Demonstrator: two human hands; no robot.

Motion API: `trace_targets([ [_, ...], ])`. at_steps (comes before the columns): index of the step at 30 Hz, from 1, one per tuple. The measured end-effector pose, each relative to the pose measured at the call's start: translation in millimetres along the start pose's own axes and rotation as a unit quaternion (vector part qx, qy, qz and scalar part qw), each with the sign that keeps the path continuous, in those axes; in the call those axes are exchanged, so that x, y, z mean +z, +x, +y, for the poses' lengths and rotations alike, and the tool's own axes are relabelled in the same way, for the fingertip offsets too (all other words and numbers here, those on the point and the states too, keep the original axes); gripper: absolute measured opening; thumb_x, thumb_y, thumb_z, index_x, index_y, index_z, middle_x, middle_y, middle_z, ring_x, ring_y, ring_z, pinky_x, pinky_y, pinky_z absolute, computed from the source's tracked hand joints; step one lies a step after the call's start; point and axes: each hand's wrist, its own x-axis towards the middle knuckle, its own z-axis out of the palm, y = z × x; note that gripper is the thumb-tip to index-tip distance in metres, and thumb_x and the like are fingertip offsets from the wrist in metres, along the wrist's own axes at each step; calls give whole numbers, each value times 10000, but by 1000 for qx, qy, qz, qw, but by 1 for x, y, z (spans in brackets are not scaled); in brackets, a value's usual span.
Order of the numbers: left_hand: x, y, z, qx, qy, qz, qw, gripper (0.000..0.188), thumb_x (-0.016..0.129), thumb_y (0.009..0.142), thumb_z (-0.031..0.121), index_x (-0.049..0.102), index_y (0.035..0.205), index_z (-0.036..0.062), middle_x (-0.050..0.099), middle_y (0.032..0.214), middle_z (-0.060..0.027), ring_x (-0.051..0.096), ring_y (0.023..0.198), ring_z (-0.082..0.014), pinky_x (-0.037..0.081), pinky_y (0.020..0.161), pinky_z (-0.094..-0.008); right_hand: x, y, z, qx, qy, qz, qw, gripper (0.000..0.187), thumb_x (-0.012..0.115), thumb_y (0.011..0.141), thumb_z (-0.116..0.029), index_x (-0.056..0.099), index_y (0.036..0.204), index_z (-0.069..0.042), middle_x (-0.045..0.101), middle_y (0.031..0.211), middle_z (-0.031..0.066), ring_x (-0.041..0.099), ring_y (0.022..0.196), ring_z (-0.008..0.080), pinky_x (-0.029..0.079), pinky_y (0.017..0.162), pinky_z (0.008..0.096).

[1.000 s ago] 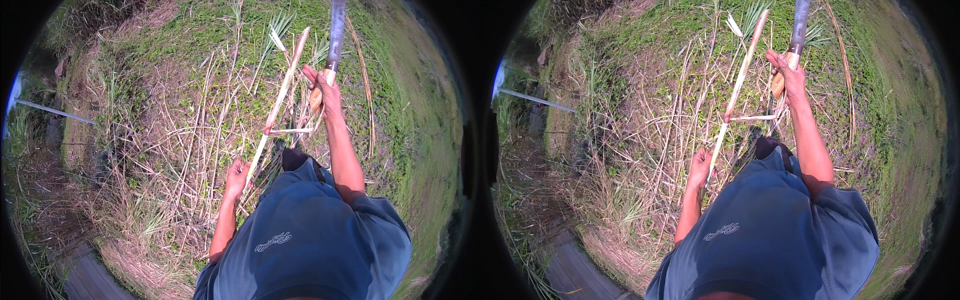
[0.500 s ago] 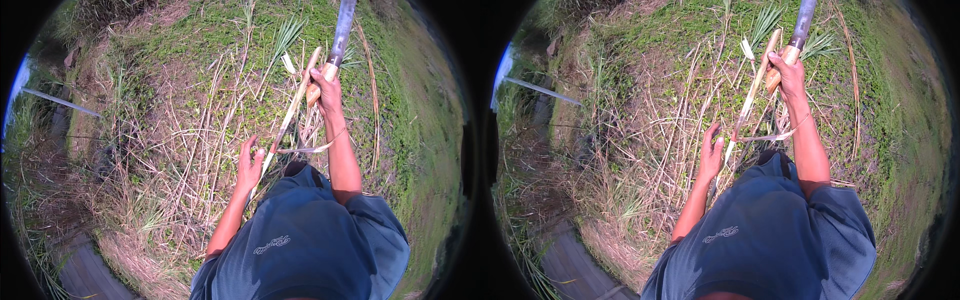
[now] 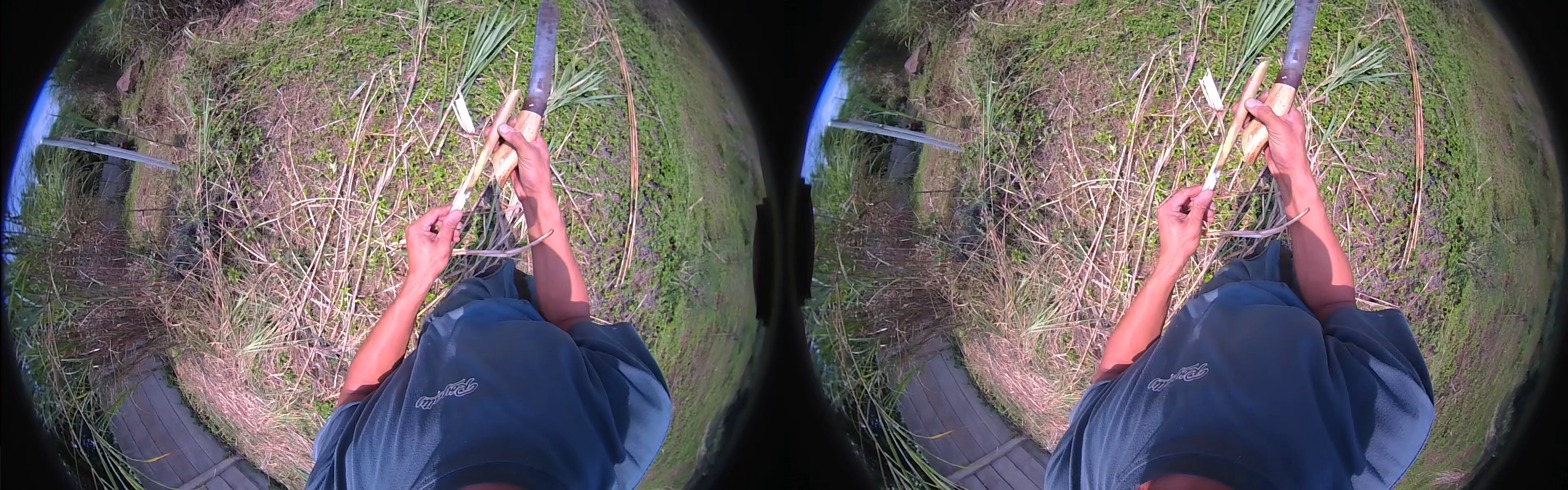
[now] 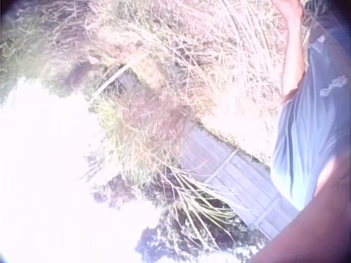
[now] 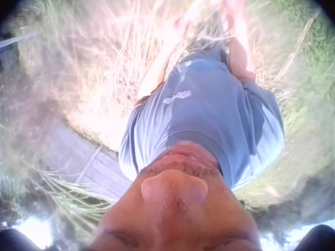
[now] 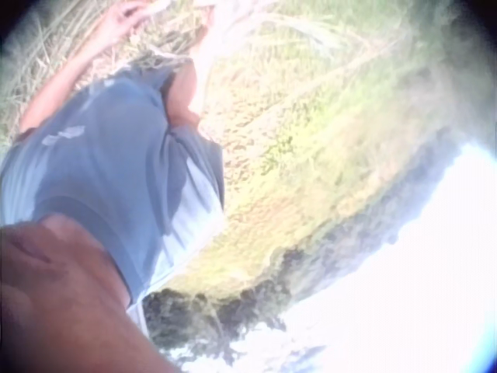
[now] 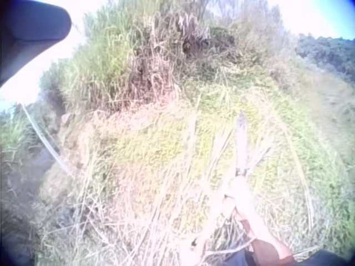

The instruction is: The person uses a machete to cut long, thin sticks into smaller pieces. They hold the sticks with one hand and swing the machete with the other to sever the material, dropping the cut pieces onto the ground.

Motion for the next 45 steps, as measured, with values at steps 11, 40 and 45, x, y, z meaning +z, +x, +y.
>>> trace_targets([
  [11, -15, 19, -38, 34, -186, 345, 919, 268, 531, 1014, 268, 611, 888, 45, 500, 579, 5, 393, 434, -79, 319, 410, -240, -9, 25, 23, 19, 1, -20, 1000, 255, 712, 839, -52, 559, 1034, 7, 673, 886, 110, 665, 783, 180, 537, 722, 282],
  [40, -54, -79, -43, -106, 408, -227, 878, 488, 724, 803, 186, 516, 1225, 59, 580, 1153, -170, 484, 1211, -380, 428, 1014, -436, -10, 50, 18, 15, 35, -1, 999, 276, 679, 893, -93, 541, 1111, 3, 647, 951, 99, 656, 846, 184, 547, 773, 310],
  [45, -98, -77, 10, -59, 177, -218, 958, 694, 744, 828, 189, 387, 1408, 56, 536, 1294, -158, 518, 1195, -281, 404, 1048, -393, -5, 39, 8, 38, 62, -57, 996, 309, 651, 910, -105, 521, 1163, 15, 657, 1010, 146, 658, 946, 224, 535, 874, 345],
])
